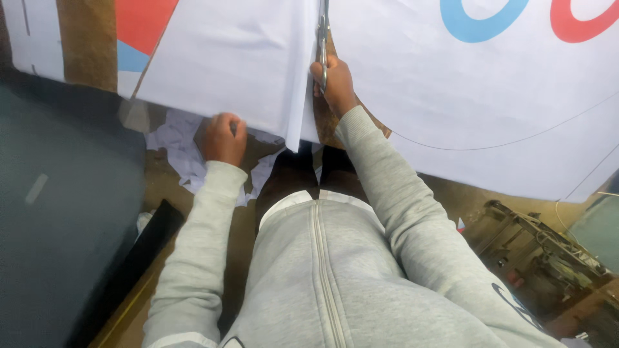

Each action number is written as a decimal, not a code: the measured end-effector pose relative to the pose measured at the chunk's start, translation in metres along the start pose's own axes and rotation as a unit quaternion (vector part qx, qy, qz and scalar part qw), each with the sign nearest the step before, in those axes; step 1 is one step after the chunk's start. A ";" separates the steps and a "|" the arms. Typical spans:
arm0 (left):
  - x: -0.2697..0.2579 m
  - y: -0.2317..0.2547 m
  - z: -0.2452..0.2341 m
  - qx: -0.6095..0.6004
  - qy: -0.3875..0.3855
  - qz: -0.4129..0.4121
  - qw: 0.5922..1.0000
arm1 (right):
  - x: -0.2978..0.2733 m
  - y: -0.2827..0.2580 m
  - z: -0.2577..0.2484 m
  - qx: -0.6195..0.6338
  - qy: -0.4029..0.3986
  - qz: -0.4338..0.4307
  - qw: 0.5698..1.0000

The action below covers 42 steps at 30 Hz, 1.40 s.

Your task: The person uses shears to cut a large white banner with colorful graphics along a pre-drawn curved line. They hold the fabric steady with one hand while cutting with the other, then reposition the banner to continue cutting along straight edges.

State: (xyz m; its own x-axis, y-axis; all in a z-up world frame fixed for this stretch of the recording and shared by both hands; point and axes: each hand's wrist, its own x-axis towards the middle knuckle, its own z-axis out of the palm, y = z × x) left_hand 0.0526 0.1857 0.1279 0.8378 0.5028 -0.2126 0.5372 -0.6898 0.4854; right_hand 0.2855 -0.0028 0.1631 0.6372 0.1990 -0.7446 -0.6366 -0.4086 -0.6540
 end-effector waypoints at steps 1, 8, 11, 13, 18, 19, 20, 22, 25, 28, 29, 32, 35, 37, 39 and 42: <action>0.022 0.012 -0.009 0.000 0.001 0.004 1.000 | 0.001 -0.003 0.000 0.002 0.002 -0.002 1.000; 0.119 0.042 -0.003 0.011 0.151 0.032 0.988 | -0.001 -0.003 -0.002 -0.031 0.001 -0.003 1.000; 0.139 0.040 0.013 0.055 0.173 -0.012 0.983 | -0.003 -0.007 -0.002 -0.024 0.003 0.003 1.000; 0.141 0.038 0.022 0.083 0.173 -0.040 0.981 | -0.008 -0.008 -0.004 -0.011 0.004 0.013 1.000; 0.137 0.027 0.026 0.119 0.195 -0.032 0.973 | -0.003 -0.012 0.000 -0.007 -0.006 0.027 1.000; 0.135 0.028 0.027 0.119 0.192 -0.033 0.974 | -0.002 -0.011 -0.001 -0.008 -0.006 0.030 1.000; 0.135 0.027 0.027 0.117 0.200 -0.032 0.972 | 0.000 -0.010 -0.001 -0.006 -0.006 0.023 1.000; 0.133 0.028 0.027 0.116 0.207 -0.031 0.971 | 0.000 -0.013 -0.002 -0.004 -0.007 0.017 1.000; 0.137 0.032 0.023 0.121 0.210 -0.024 0.970 | 0.005 -0.030 -0.002 0.006 -0.001 0.014 1.000; 0.132 0.032 0.023 0.099 0.203 -0.030 0.974 | 0.007 -0.040 -0.005 0.025 -0.018 0.009 0.999; 0.132 0.032 0.024 0.095 0.205 -0.027 0.974 | 0.008 -0.043 -0.006 0.017 -0.017 0.004 1.000; 0.130 0.031 0.023 0.087 0.213 -0.021 0.973 | 0.009 -0.047 -0.004 0.013 -0.018 -0.004 1.000; 0.134 0.031 0.023 0.085 0.225 -0.016 0.971 | 0.007 -0.063 -0.003 0.010 -0.022 -0.011 1.000; 0.124 0.030 0.023 0.091 0.211 -0.020 0.973 | 0.000 -0.061 -0.003 0.003 -0.022 0.005 1.000; 0.129 0.030 0.023 0.088 0.216 -0.017 0.972 | 0.007 -0.060 -0.003 0.014 -0.032 -0.017 0.999; 0.128 0.031 0.020 0.090 0.212 -0.020 0.973 | 0.011 -0.060 -0.001 0.025 -0.033 -0.016 0.999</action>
State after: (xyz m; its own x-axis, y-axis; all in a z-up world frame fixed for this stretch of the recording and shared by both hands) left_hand 0.1788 0.2178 0.0987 0.7208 0.6749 0.1583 0.6094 -0.7257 0.3192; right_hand 0.3312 0.0237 0.1945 0.6281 0.2704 -0.7297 -0.6385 -0.3568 -0.6819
